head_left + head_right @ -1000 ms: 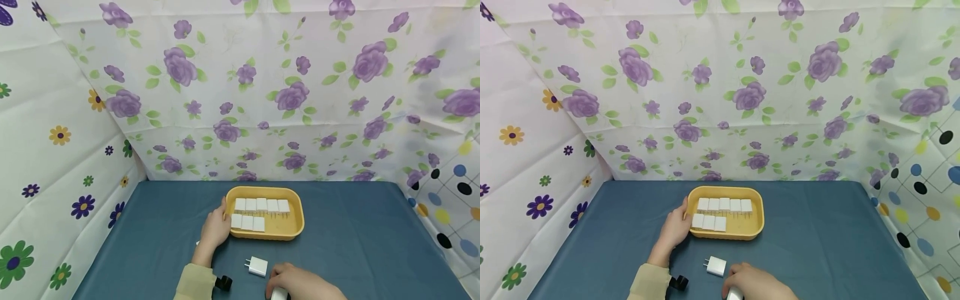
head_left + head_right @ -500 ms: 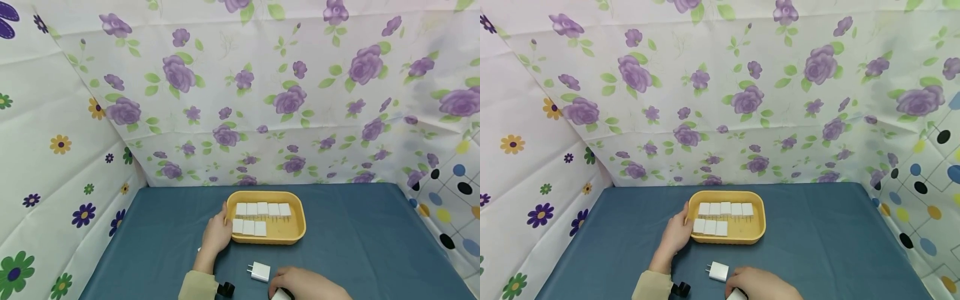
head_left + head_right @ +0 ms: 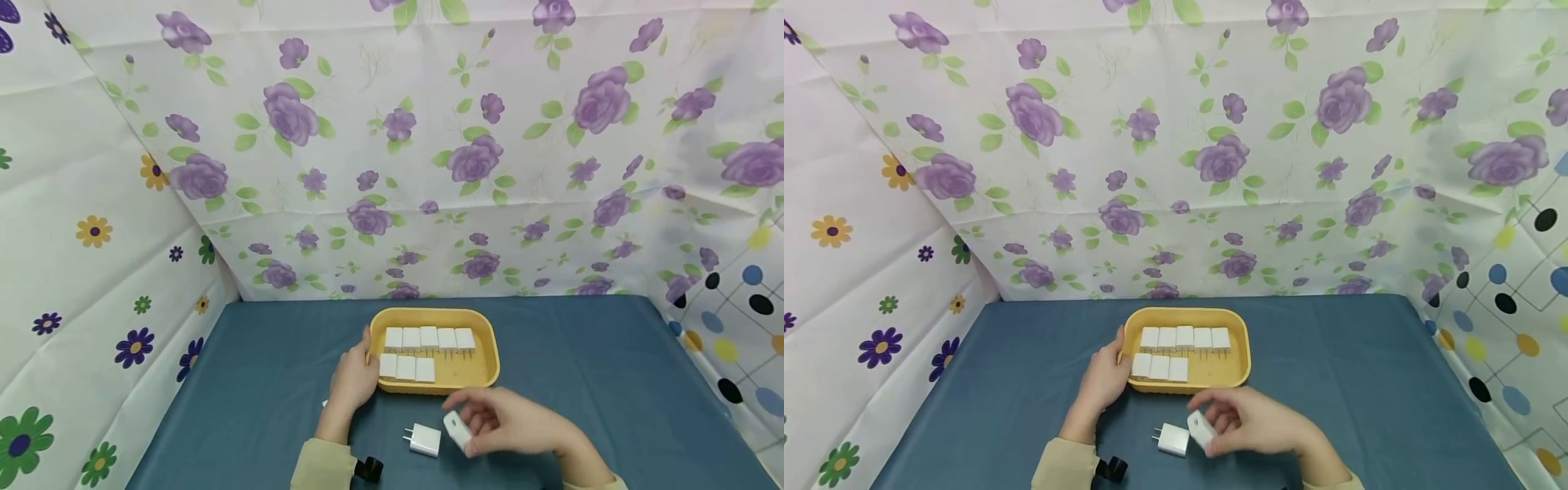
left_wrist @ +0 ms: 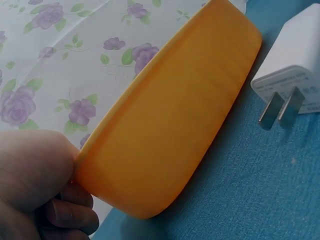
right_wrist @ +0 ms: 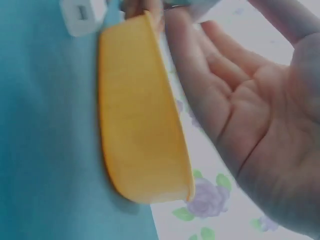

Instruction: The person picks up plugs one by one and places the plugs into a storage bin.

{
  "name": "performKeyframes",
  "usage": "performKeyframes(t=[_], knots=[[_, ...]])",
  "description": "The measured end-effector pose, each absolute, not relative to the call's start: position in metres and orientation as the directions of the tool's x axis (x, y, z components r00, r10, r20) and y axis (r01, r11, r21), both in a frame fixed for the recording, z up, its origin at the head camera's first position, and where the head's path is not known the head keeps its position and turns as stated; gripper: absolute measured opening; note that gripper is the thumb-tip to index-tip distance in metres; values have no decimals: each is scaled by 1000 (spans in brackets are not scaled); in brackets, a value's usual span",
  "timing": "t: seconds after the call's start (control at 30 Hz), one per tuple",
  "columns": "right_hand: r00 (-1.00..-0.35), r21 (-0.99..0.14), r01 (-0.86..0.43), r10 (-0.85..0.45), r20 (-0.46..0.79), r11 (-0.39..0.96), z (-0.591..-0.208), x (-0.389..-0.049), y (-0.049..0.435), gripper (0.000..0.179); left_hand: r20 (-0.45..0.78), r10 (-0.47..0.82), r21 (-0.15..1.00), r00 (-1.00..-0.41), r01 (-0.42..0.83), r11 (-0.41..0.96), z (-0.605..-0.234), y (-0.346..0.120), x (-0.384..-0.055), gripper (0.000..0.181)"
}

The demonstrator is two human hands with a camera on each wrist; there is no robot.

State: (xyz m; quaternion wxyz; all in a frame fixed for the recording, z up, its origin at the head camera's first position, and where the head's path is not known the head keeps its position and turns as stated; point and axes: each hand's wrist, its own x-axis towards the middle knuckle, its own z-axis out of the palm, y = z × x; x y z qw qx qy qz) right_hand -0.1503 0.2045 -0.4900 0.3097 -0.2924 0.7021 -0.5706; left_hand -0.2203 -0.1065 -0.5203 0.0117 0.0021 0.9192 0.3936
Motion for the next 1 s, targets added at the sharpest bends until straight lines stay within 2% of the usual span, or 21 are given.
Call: performKeyframes(t=[0.07, 0.2, 0.3, 0.43, 0.6, 0.9, 1.0], knots=[[-713, -985, -64, -698, -65, 158, -486, -159, 205, 57, -21, 16, 724, -1000, -4, 690, -519, -107, -221, 63], [-883, -972, -133, -469, 26, 195, -490, -173, 197, 55, -16, 18, 721, -1000, 1, 693, -518, -106, -219, 63], [-941, -963, -159, -328, 81, 216, -498, -181, 189, 55, -29, 10, 726, -1000, -14, 688, -520, -106, -216, 64], [-962, -946, -194, -238, 132, 259, -508, -193, 181, 57, -19, 9, 732, -1000, -8, 681, -520, -107, -217, 63], [-976, -879, -203, -159, 147, 431, -514, -204, 173, 56, -8, 3, 724, -1000, -4, 690, -517, -107, -219, 63], [-997, -735, -57, -82, 2, 676, -512, -210, 155, 44, -18, 10, 722, -1000, -6, 692, -519, -106, -218, 65], [-997, -680, -29, -65, -28, 733, -512, -210, 150, 47, -19, 3, 716, -1000, -11, 698, -520, -106, -218, 64]])
